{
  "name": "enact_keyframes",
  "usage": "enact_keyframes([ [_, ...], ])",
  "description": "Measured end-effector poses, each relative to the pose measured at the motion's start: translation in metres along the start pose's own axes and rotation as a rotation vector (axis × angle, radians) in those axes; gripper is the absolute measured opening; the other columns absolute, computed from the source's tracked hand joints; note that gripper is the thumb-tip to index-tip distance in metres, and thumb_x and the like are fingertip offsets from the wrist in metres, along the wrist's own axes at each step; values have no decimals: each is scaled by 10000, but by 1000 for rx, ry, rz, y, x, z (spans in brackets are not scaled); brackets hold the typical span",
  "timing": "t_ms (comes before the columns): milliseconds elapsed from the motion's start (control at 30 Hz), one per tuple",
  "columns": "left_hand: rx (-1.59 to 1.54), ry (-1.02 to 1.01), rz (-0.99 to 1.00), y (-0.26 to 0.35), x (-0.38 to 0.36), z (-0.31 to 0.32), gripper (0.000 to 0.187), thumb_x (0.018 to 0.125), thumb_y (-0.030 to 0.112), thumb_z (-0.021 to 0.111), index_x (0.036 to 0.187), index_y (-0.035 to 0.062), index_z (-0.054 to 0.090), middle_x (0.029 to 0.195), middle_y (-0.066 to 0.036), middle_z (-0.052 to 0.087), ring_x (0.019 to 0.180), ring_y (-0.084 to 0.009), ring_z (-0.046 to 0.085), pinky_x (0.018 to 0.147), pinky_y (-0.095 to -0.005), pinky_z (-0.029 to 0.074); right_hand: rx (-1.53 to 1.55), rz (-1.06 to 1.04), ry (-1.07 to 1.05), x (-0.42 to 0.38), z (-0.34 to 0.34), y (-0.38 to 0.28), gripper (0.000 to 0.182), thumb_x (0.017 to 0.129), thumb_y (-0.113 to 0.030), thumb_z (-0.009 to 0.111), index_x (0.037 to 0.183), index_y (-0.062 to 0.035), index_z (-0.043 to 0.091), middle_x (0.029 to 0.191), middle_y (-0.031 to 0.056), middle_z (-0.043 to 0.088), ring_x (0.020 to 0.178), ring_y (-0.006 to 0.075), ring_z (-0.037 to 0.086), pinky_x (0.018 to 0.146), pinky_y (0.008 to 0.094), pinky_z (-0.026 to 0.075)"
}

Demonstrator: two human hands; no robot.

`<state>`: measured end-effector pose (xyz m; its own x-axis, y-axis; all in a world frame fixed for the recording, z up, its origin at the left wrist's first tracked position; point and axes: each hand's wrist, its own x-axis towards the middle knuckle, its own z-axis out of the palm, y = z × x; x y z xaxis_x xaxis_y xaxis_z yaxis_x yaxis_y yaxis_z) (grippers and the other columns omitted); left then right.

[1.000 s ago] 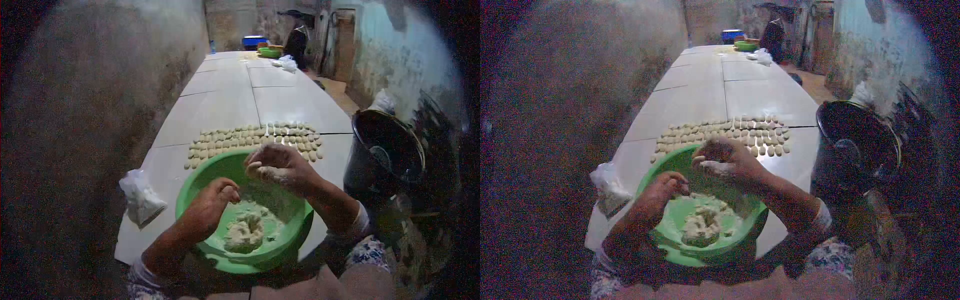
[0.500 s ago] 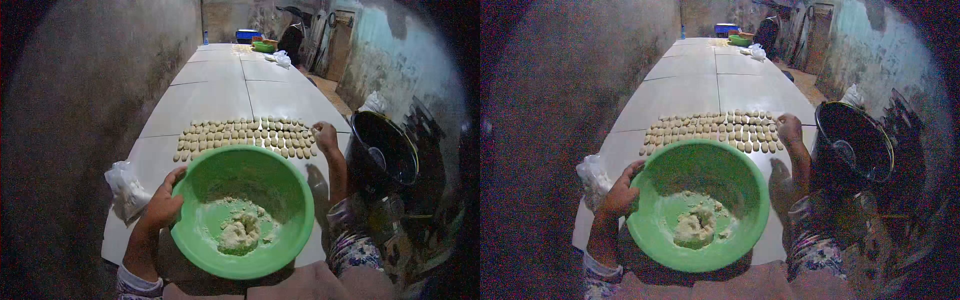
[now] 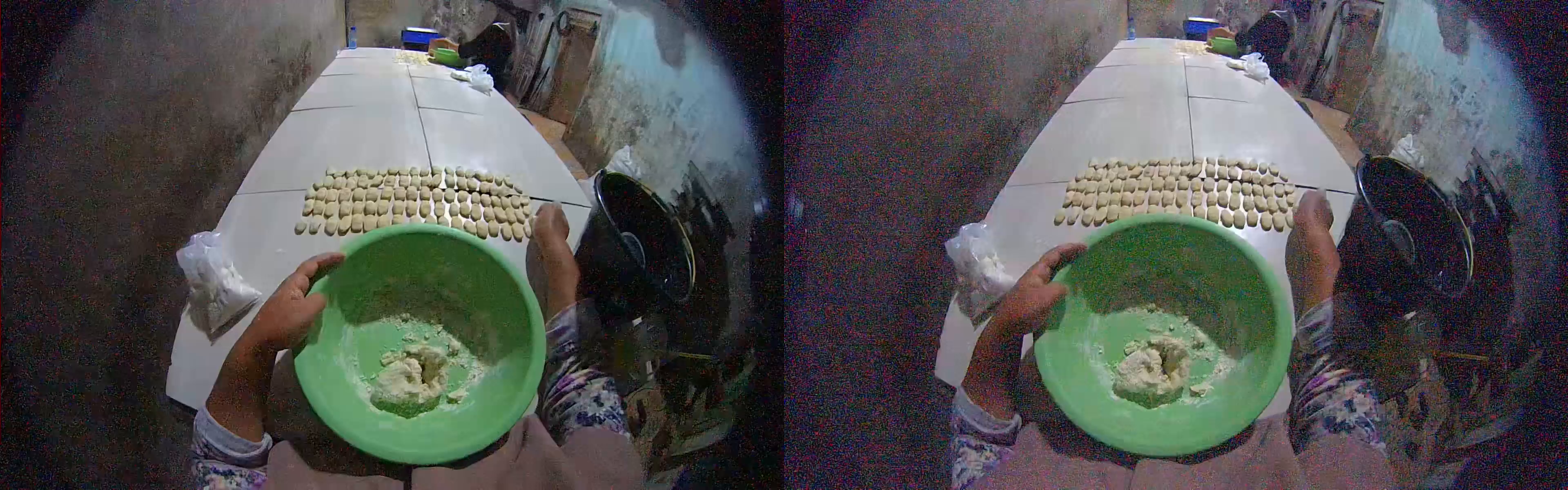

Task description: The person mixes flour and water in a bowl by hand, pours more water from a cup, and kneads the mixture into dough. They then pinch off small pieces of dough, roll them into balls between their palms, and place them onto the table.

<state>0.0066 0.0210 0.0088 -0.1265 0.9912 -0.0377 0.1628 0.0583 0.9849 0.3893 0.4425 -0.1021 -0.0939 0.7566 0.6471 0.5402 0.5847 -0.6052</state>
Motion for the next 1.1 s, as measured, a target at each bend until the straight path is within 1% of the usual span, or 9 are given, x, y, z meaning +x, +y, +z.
enact_keyframes([
  [67,-57,-7,-10,-3,2,0,580,740,-33,427,1312,61,425,1287,-108,472,1180,-183,452,1006,-286,341,-656,-227,0,12,5,0,223,751,-115,553,950,-38,617,905,174,607,865,319,595,767,373,476],
  [100,-57,-6,-16,-2,2,0,580,740,-33,427,1312,61,425,1287,-108,472,1180,-183,452,1006,-286,341,-636,-119,-136,13,0,-59,263,857,-234,547,1021,-29,557,969,223,585,876,304,598,792,407,477],
  [267,-14,-1,-48,2,2,0,662,689,-64,408,1333,92,398,1273,-90,478,1078,-159,525,878,-253,453,114,-291,-560,-20,-51,-293,224,768,-63,644,989,-50,612,935,138,623,813,269,613,753,366,491],
  [367,-49,-9,-16,5,1,2,654,692,-60,411,1330,85,399,1264,-87,487,1068,-160,532,882,-256,451,198,-403,-953,-74,-62,-338,204,739,-62,653,940,-48,619,920,140,608,840,291,598,772,362,489],
  [433,-82,13,-3,7,-2,4,581,728,-61,410,1295,61,439,1251,-102,494,1119,-181,491,963,-291,389,138,-872,-1082,-98,-60,-350,149,743,-87,608,886,-43,608,886,150,589,849,315,592,775,413,483],
  [533,0,1,49,-5,4,0,589,722,-46,404,1296,80,445,1239,-109,506,1110,-183,498,970,-298,386,-189,-827,-1567,-123,-63,-366,148,749,-86,558,879,-31,601,886,147,569,878,317,592,732,425,493],
  [767,-1,31,10,3,0,3,536,748,-12,427,1279,53,454,1252,-120,511,1128,-191,493,974,-299,381,43,-1016,-1364,-163,-46,-334,323,806,-176,523,1042,43,500,842,203,568,726,344,613,640,444,510],
  [833,113,80,98,0,0,3,511,735,-4,436,1243,31,474,1232,-154,516,1127,-222,502,970,-305,388,-177,-702,-1597,-166,-45,-336,323,817,-193,521,1041,40,500,773,202,577,672,359,612,600,448,509],
  [1100,541,128,524,23,-18,24,468,694,2,517,1159,47,535,1216,-230,518,1183,-401,453,1029,-459,337,-88,-673,-1641,-140,-64,-375,260,811,-153,516,1050,-51,511,714,194,592,676,396,619,618,482,519],
])
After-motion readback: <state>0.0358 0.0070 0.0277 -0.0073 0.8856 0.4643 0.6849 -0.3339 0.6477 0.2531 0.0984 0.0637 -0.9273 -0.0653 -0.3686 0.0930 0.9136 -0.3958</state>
